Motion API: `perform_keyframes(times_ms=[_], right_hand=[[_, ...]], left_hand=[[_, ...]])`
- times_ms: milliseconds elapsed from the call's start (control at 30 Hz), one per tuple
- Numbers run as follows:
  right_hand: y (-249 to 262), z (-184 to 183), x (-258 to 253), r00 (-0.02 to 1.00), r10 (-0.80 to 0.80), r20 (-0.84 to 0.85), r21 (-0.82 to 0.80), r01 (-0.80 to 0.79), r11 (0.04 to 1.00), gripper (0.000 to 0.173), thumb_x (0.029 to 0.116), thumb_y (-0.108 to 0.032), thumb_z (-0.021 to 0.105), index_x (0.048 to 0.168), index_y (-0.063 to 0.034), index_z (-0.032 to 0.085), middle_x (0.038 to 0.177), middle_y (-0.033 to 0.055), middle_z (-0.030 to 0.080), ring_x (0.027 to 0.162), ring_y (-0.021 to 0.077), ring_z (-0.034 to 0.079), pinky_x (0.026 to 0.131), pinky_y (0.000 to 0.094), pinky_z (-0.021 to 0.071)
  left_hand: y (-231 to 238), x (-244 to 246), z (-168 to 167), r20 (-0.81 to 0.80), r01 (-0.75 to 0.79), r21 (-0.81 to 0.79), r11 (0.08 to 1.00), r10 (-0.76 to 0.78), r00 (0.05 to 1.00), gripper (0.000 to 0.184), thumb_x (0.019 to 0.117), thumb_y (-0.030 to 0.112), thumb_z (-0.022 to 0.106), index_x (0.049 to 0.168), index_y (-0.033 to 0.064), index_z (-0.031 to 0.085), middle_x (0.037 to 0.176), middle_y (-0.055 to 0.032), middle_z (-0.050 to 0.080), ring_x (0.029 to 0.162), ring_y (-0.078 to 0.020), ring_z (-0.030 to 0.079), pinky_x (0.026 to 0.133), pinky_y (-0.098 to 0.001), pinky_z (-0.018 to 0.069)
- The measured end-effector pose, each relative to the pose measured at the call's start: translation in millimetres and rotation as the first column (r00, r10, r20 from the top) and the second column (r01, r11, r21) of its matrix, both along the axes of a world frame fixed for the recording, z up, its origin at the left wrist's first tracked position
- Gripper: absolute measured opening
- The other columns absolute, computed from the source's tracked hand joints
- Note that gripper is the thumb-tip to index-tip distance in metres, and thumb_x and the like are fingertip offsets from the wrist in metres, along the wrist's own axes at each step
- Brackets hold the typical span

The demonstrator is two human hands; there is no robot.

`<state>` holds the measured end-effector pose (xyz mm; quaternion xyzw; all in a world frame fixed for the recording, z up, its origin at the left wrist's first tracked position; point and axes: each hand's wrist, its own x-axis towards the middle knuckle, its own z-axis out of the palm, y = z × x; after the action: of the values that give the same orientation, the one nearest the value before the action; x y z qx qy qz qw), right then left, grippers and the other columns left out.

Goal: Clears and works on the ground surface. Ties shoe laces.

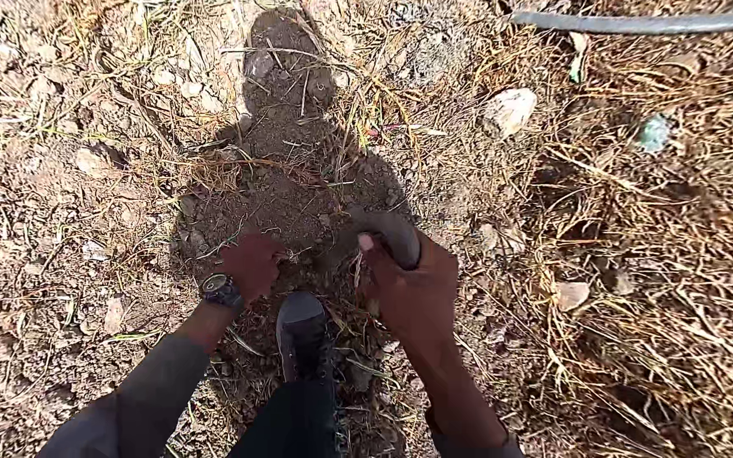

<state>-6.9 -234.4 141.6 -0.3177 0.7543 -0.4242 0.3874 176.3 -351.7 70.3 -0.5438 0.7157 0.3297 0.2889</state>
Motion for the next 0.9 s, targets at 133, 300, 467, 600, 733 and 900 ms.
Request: perform_keyframes(times_ms=[133,300,467,600,733,900], right_hand=[[9,19,7,0.973,-0.208,0.100,-0.192,0.223,0.956,0.016,0.1013,-0.034,0.066,0.104,-0.0187,0.064,0.061,0.0028,0.054,0.038,0.0167,0.047,0.031,0.0336,0.0432],[5,-50,38,0.994,-0.104,-0.014,-0.046,0.103,0.994,0.022,0.1031,-0.031,0.064,0.122,-0.0192,0.064,0.072,0.0066,0.063,0.050,0.0203,0.058,0.038,0.0393,0.0479],[38,12,1,0.935,-0.334,0.117,-0.069,0.343,0.937,0.019,0.0981,-0.037,0.069,0.105,-0.0193,0.068,0.061,0.0062,0.056,0.041,0.0208,0.050,0.036,0.0379,0.0449],[42,-8,-5,0.892,-0.439,0.104,-0.229,0.451,0.862,0.018,0.0996,-0.035,0.068,0.104,-0.0179,0.066,0.062,0.0040,0.055,0.041,0.0179,0.049,0.035,0.0349,0.0447],[29,-33,-9,0.944,-0.321,-0.073,-0.066,0.316,0.946,0.020,0.1033,-0.037,0.062,0.105,-0.0171,0.064,0.061,0.0039,0.054,0.041,0.0177,0.047,0.034,0.0352,0.0402],[54,14,-31,0.921,-0.382,0.080,-0.117,0.390,0.914,0.021,0.0985,-0.038,0.069,0.101,-0.0180,0.065,0.059,0.0062,0.053,0.039,0.0212,0.048,0.034,0.0387,0.0437]], left_hand=[[-9,4,-6,-0.035,0.037,0.083,0.996,-0.034,0.999,0.029,0.1057,0.025,0.053,0.130,0.0212,0.069,0.142,-0.0248,0.050,0.103,-0.0413,0.068,0.085,-0.0622,0.0567],[-35,-23,5,0.016,0.222,0.064,0.973,-0.224,0.975,0.032,0.1070,0.031,0.051,0.127,0.0160,0.071,0.129,-0.0238,0.063,0.114,-0.0443,0.064,0.091,-0.0692,0.0503],[27,-69,-19,0.063,0.192,0.038,0.981,-0.195,0.979,0.034,0.0979,0.025,0.068,0.125,0.0053,0.067,0.144,-0.0311,0.047,0.101,-0.0496,0.066,0.081,-0.0671,0.0551],[47,-67,-33,0.071,0.168,-0.032,0.985,-0.165,0.984,0.036,0.0943,0.017,0.070,0.129,0.0100,0.066,0.153,-0.0310,0.037,0.095,-0.0500,0.066,0.073,-0.0631,0.0575],[42,-58,-40,0.073,0.220,-0.028,0.975,-0.218,0.973,0.035,0.1018,0.030,0.063,0.135,0.0193,0.064,0.154,-0.0267,0.038,0.094,-0.0446,0.068,0.073,-0.0612,0.0582],[41,-38,-25,-0.166,0.072,-0.022,0.997,-0.074,0.983,0.042,0.0985,0.016,0.066,0.140,0.0125,0.060,0.140,-0.0301,0.051,0.109,-0.0509,0.064,0.083,-0.0683,0.0553]])
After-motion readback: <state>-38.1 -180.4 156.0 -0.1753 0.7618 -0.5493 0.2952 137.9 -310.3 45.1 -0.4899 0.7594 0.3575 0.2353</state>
